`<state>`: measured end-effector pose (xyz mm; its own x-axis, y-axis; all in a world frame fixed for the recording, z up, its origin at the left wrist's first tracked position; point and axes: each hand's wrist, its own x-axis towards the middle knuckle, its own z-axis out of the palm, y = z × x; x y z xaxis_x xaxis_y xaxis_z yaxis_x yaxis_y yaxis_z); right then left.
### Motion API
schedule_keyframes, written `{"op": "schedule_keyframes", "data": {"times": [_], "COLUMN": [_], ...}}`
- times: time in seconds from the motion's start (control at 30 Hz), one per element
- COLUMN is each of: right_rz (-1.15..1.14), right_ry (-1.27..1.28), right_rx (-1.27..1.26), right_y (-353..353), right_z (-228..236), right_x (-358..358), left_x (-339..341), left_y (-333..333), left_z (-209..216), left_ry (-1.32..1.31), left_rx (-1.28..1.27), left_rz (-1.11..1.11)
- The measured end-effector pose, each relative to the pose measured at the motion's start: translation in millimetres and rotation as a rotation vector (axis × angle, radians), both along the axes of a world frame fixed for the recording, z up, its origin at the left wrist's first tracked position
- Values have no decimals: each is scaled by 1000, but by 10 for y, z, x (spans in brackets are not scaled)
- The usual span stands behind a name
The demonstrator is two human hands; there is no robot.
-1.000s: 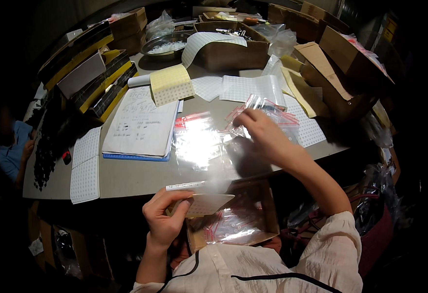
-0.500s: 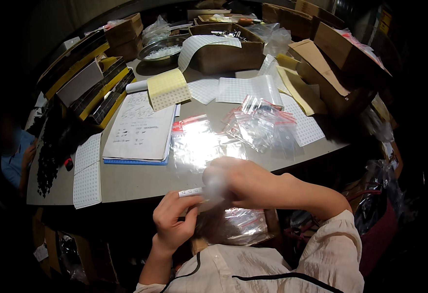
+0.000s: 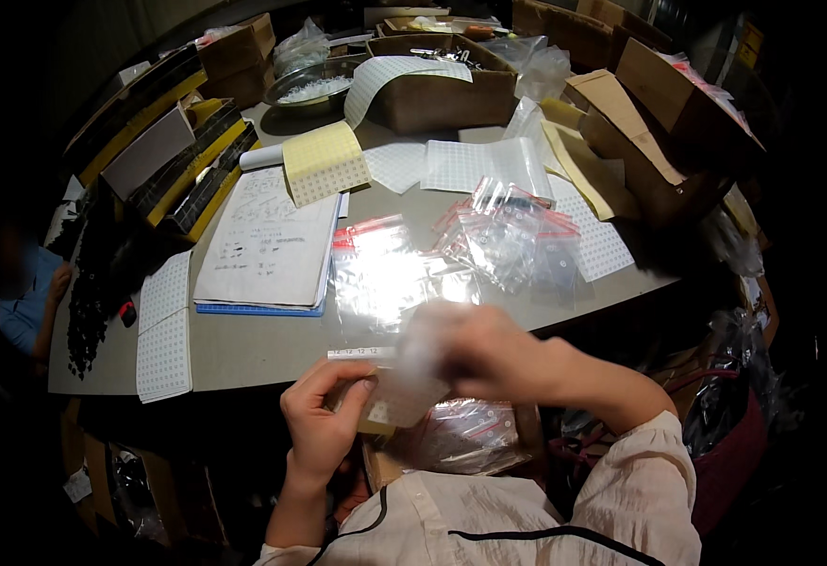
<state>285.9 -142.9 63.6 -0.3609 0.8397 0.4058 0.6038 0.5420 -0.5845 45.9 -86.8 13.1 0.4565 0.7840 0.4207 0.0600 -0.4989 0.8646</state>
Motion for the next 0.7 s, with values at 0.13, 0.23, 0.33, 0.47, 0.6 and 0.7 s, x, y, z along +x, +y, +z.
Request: {"op": "schedule_keyframes", "data": {"times": [0.13, 0.23, 0.33, 0.47, 0.6, 0.7], "right_rz": [-151, -171, -201, -256, -259, -164], "right_ry": [485, 644, 585, 494, 265, 163], "right_rx": [-565, -803, -753, -746, -778, -834], "right_y": [342, 579, 787, 887, 797, 760], "right_z": [-152, -172, -242, -132, 86, 173], "right_x": [371, 629, 930, 1143, 990, 721], "left_x": [101, 381, 690, 872, 779, 719], "left_y": [141, 327, 533, 624, 439, 359], "left_z": [92, 24, 21, -41, -17, -57], "left_ry": [58, 87, 130, 229, 227, 230], "left_rx": [210, 343, 358, 162, 101, 54], "left_rz": [-195, -342, -430, -618, -734, -784]}}
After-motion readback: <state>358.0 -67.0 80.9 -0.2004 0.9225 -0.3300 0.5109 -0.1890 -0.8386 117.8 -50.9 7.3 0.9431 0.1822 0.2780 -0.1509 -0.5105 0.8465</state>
